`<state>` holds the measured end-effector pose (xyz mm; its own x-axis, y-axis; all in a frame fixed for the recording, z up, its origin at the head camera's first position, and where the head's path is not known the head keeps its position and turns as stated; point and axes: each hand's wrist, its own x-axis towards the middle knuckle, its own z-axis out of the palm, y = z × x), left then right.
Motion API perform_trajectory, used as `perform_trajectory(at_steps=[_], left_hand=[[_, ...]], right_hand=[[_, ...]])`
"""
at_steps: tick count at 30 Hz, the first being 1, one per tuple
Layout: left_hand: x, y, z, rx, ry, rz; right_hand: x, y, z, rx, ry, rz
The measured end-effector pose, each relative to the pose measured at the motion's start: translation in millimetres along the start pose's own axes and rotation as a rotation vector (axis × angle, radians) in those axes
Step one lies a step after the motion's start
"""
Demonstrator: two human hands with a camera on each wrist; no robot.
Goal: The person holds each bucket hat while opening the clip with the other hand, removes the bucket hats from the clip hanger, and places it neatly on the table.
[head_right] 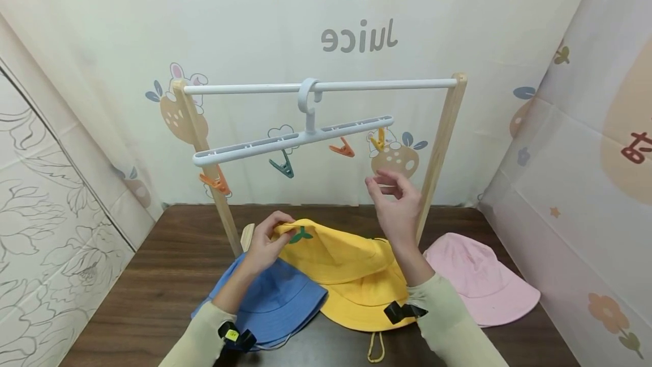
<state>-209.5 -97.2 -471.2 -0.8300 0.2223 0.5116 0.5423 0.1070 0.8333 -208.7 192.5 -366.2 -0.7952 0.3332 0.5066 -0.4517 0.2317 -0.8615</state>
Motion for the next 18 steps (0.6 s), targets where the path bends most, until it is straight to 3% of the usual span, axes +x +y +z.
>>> perform_trajectory(at_steps=[7, 18], left_hand=[[-0.7, 5.7, -0.1, -0.021, 0.039, 0.049], [5.2, 20.5, 2.6, -0.013, 0.101, 0.130]], right_hand=[[-11, 1, -1.9, -0.003, -0.054, -0.014], [-24, 1, -9.9, -0.141, -0.194, -0.033]])
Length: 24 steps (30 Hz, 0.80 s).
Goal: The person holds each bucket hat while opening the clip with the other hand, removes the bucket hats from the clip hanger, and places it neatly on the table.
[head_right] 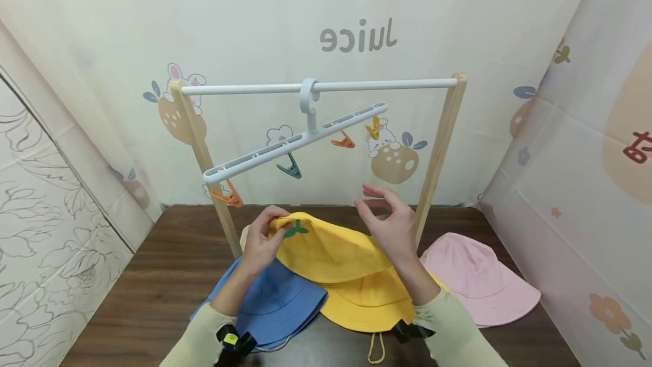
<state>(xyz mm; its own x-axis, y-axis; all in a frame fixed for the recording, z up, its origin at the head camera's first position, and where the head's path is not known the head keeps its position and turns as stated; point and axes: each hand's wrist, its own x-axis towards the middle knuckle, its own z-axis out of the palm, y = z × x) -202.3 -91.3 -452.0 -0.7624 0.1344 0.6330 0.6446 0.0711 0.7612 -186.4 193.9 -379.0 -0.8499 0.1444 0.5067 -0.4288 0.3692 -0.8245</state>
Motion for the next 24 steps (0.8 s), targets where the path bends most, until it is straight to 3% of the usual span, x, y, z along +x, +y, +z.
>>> perform_trajectory(at_steps=[13, 24], left_hand=[[-3.0, 11.7, -4.8, 0.001, -0.013, 0.148], [-10.1, 25.3, -17.9, 0.072, -0.023, 0.174]], right_hand=[[-11, 3, -8.2, -0.048, -0.043, -0.052], [-23, 5, -15.7, -0.053, -0.056, -0.076]])
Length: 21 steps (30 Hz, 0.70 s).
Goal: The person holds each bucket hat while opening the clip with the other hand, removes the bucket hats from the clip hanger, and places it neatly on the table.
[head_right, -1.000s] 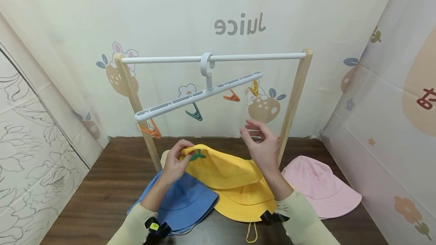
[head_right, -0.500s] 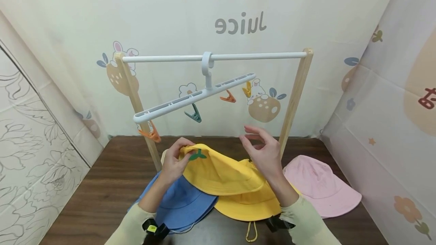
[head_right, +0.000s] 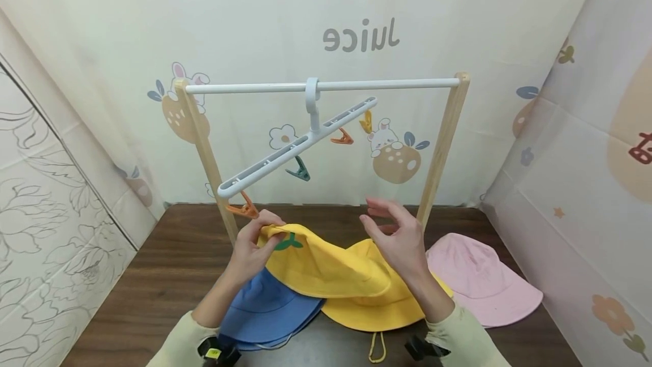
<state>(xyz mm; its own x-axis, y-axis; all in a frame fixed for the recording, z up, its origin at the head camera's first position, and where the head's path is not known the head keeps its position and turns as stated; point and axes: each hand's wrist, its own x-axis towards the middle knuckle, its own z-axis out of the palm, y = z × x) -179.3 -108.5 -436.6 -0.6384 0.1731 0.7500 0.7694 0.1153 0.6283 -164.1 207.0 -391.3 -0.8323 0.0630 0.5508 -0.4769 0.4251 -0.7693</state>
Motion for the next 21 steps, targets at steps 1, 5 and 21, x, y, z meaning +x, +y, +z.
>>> perform_trajectory(at_steps=[1, 5, 21], left_hand=[[-1.0, 1.4, -1.1, 0.006, 0.002, -0.003], [-4.8, 6.1, -5.1, 0.008, 0.001, -0.011], [-20.5, 4.8, -36.8, -0.053, -0.033, 0.047]], right_hand=[[-1, 0, -0.6, -0.002, 0.000, -0.001], [-4, -1, -3.0, -0.014, -0.002, -0.005], [-17, -3, -11.1, -0.010, 0.007, -0.068]])
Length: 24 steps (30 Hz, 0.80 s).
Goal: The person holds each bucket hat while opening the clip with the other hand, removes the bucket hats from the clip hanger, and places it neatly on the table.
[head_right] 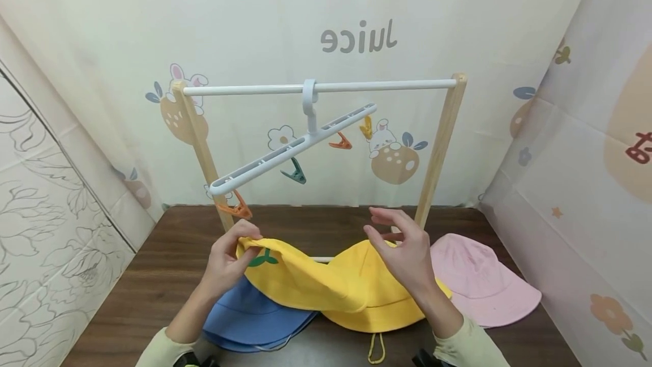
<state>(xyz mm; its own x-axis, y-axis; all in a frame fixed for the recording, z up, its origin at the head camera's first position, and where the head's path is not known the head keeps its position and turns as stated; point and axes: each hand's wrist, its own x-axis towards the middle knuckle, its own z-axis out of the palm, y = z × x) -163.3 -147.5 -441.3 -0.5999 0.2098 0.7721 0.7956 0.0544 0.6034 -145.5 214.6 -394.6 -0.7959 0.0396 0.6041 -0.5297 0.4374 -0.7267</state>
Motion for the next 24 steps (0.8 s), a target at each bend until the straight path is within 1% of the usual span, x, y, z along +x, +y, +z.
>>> perform_trajectory(at_steps=[6, 12, 16, 20, 24], left_hand=[[-5.5, 5.0, -6.9, -0.026, 0.003, -0.015], [-8.0, 9.2, -15.9, -0.033, 0.015, 0.009], [-9.3, 11.5, -22.7, -0.035, 0.021, 0.025], [-10.7, 13.5, -27.9, -0.033, 0.024, 0.033], [-12.1, 15.7, -34.0, -0.023, 0.025, 0.018]], right_hand=[[-6, -1, 1.2, -0.004, 0.006, -0.045], [-6, 1, 1.2, -0.007, 0.010, -0.090], [-8, 3, -1.3, -0.033, 0.006, -0.113], [-11, 7, -3.0, -0.050, 0.002, -0.188], [-13, 10, -3.7, -0.061, 0.008, -0.249]])
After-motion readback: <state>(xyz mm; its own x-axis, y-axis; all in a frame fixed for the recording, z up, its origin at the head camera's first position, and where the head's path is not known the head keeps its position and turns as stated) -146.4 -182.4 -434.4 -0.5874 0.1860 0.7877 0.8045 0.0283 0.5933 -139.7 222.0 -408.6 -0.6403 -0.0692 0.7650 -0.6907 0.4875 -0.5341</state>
